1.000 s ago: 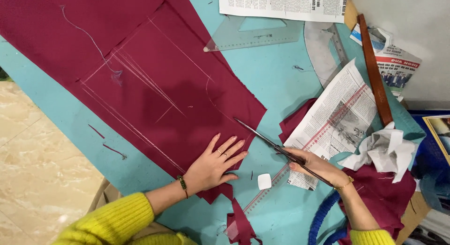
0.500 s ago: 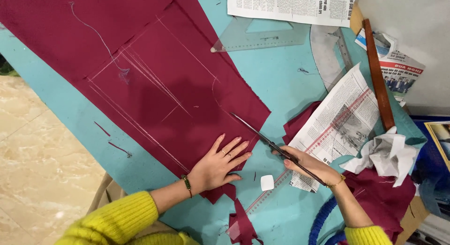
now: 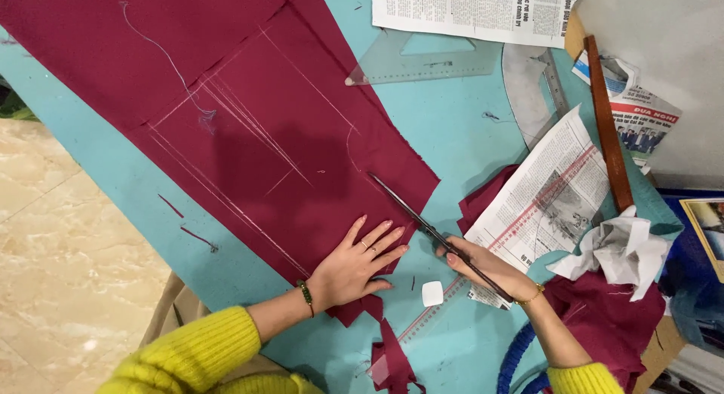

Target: The person uses a ruler and chalk to mark lines on a piece of maroon fabric laid on a table. They then use scissors to cut the fabric along the marked lines, separating the pattern from the rest of the material.

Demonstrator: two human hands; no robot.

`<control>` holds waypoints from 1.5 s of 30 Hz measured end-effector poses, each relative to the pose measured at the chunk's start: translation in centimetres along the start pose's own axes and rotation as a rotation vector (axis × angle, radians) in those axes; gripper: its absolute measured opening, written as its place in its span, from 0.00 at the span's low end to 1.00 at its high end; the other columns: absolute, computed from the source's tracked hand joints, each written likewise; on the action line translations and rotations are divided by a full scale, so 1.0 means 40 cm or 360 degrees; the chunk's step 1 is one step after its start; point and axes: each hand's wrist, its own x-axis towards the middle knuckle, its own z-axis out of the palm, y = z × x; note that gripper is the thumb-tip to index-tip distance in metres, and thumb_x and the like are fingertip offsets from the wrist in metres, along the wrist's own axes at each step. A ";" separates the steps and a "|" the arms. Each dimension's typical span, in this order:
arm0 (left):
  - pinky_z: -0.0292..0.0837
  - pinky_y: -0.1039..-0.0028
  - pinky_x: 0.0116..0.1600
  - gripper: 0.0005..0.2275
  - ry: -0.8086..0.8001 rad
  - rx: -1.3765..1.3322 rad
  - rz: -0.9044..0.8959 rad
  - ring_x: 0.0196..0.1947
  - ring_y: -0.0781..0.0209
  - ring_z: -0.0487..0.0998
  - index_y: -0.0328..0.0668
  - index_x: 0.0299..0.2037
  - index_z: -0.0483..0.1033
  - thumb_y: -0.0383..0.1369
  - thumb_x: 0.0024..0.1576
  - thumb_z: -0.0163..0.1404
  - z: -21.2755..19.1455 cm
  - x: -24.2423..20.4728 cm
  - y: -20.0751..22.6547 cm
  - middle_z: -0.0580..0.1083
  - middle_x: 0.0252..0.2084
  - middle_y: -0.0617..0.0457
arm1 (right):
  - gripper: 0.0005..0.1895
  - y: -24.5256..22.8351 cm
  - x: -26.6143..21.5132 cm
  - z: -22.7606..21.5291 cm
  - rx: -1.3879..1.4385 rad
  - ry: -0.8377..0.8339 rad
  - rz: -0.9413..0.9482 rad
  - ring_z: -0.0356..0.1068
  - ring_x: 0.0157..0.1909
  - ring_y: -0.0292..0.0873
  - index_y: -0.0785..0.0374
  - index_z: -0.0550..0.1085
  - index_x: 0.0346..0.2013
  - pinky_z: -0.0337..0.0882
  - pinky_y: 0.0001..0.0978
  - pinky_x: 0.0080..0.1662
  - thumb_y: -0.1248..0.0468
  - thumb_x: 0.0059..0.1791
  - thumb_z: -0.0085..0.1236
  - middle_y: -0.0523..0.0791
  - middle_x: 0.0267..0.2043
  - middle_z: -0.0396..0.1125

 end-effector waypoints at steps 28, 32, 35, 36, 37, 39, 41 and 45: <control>0.31 0.39 0.79 0.34 0.0107 -0.0304 0.0031 0.80 0.48 0.44 0.53 0.76 0.53 0.56 0.61 0.42 0.012 -0.007 -0.011 0.50 0.80 0.49 | 0.30 -0.088 0.011 0.076 0.0095 0.0176 0.0059 0.65 0.22 0.43 0.58 0.73 0.34 0.63 0.32 0.28 0.34 0.50 0.50 0.45 0.18 0.60; 0.30 0.38 0.79 0.33 0.0069 -0.0330 0.0028 0.80 0.48 0.43 0.53 0.76 0.54 0.56 0.62 0.41 0.014 -0.008 -0.009 0.49 0.80 0.49 | 0.28 -0.094 -0.003 0.094 0.0161 0.0193 0.0081 0.65 0.20 0.41 0.59 0.72 0.33 0.64 0.30 0.27 0.36 0.52 0.50 0.44 0.17 0.59; 0.27 0.39 0.79 0.31 0.0026 -0.0398 0.0031 0.80 0.48 0.43 0.51 0.75 0.55 0.54 0.64 0.39 0.000 -0.006 -0.014 0.51 0.79 0.48 | 0.30 -0.106 0.000 0.106 0.0186 0.0212 0.0075 0.65 0.20 0.40 0.59 0.71 0.32 0.63 0.30 0.27 0.34 0.51 0.49 0.44 0.17 0.59; 0.25 0.39 0.79 0.30 -0.0004 -0.0443 0.0027 0.80 0.48 0.43 0.50 0.75 0.55 0.54 0.65 0.37 -0.009 -0.003 -0.016 0.53 0.78 0.47 | 0.32 -0.118 0.000 0.108 0.0193 0.0218 0.0068 0.65 0.21 0.41 0.59 0.71 0.31 0.62 0.31 0.27 0.32 0.50 0.49 0.45 0.17 0.60; 0.25 0.39 0.79 0.30 -0.0010 -0.0441 0.0038 0.80 0.48 0.43 0.50 0.75 0.55 0.54 0.65 0.37 -0.008 -0.004 -0.015 0.53 0.78 0.47 | 0.32 -0.122 -0.003 0.113 0.0204 0.0223 0.0068 0.65 0.21 0.41 0.59 0.71 0.31 0.62 0.31 0.27 0.32 0.50 0.49 0.45 0.17 0.60; 0.24 0.38 0.79 0.31 -0.0036 -0.0511 0.0035 0.80 0.47 0.43 0.49 0.75 0.54 0.53 0.64 0.39 -0.006 -0.005 -0.016 0.54 0.77 0.45 | 0.32 -0.133 -0.008 0.124 0.0193 0.0233 0.0136 0.64 0.22 0.41 0.60 0.71 0.33 0.62 0.32 0.27 0.32 0.50 0.49 0.44 0.19 0.60; 0.23 0.38 0.79 0.31 -0.0052 -0.0543 0.0050 0.80 0.47 0.44 0.48 0.75 0.54 0.53 0.64 0.39 -0.005 -0.005 -0.021 0.55 0.77 0.45 | 0.33 -0.112 0.009 0.136 0.0201 0.0249 0.0149 0.65 0.22 0.41 0.60 0.72 0.34 0.62 0.32 0.27 0.31 0.50 0.48 0.45 0.19 0.61; 0.22 0.37 0.79 0.30 -0.0096 -0.0631 0.0089 0.79 0.45 0.45 0.46 0.74 0.57 0.53 0.65 0.38 -0.022 -0.004 -0.032 0.59 0.74 0.43 | 0.39 -0.138 0.004 0.150 0.0254 0.0266 0.0258 0.62 0.20 0.37 0.65 0.74 0.46 0.60 0.29 0.27 0.30 0.49 0.46 0.43 0.19 0.59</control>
